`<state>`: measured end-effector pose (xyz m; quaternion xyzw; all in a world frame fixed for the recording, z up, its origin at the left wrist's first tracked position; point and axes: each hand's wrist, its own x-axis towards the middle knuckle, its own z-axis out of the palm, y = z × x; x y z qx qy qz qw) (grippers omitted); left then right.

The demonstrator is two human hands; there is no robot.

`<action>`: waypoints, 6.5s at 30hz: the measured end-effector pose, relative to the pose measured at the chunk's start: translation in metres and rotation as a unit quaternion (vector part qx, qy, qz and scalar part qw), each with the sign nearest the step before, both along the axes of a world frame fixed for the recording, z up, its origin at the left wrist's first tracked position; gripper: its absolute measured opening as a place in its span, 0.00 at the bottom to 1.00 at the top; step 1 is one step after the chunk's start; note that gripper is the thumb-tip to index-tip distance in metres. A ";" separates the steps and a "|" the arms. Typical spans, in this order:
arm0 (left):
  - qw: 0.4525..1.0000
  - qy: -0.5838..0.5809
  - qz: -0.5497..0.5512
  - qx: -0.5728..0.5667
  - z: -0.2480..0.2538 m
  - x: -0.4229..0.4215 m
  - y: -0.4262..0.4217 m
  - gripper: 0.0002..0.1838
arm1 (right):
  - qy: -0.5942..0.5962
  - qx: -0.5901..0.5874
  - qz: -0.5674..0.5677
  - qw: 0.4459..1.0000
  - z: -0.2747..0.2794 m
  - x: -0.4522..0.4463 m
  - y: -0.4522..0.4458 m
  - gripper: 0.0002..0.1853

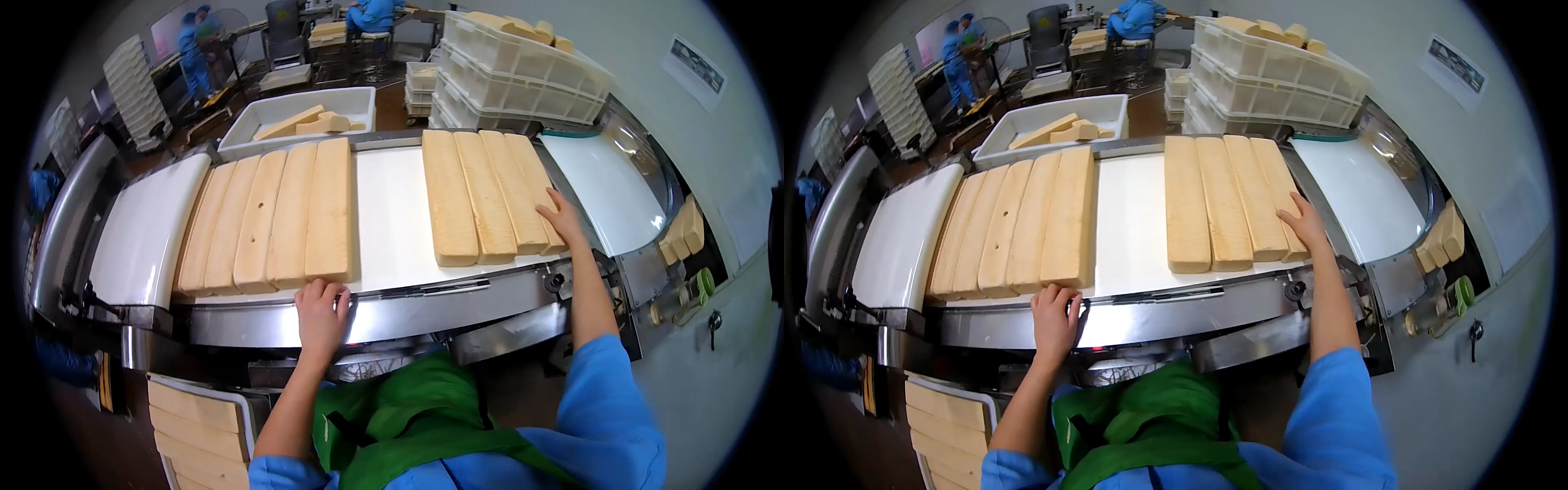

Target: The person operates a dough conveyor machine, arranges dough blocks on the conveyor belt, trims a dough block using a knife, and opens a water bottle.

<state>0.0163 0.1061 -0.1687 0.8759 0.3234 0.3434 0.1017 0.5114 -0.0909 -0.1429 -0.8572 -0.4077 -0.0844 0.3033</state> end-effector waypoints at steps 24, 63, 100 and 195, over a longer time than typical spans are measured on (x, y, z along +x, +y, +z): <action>0.996 -0.030 -0.082 -0.012 -0.020 -0.002 0.010 0.14 | -0.164 -0.108 0.336 0.921 0.018 -0.250 0.118 0.45; 0.848 -0.280 0.198 -0.404 -0.179 -0.062 -0.090 0.07 | -0.118 0.110 0.090 0.983 -0.046 -0.204 -0.005 0.12; 0.796 -0.245 0.336 -0.440 -0.179 -0.022 -0.049 0.15 | -0.120 0.108 0.089 0.983 -0.042 -0.208 -0.006 0.11; 0.938 -0.259 -0.008 -0.232 0.058 -0.186 -0.090 0.29 | 0.548 0.333 0.213 0.737 0.021 -0.312 0.060 0.24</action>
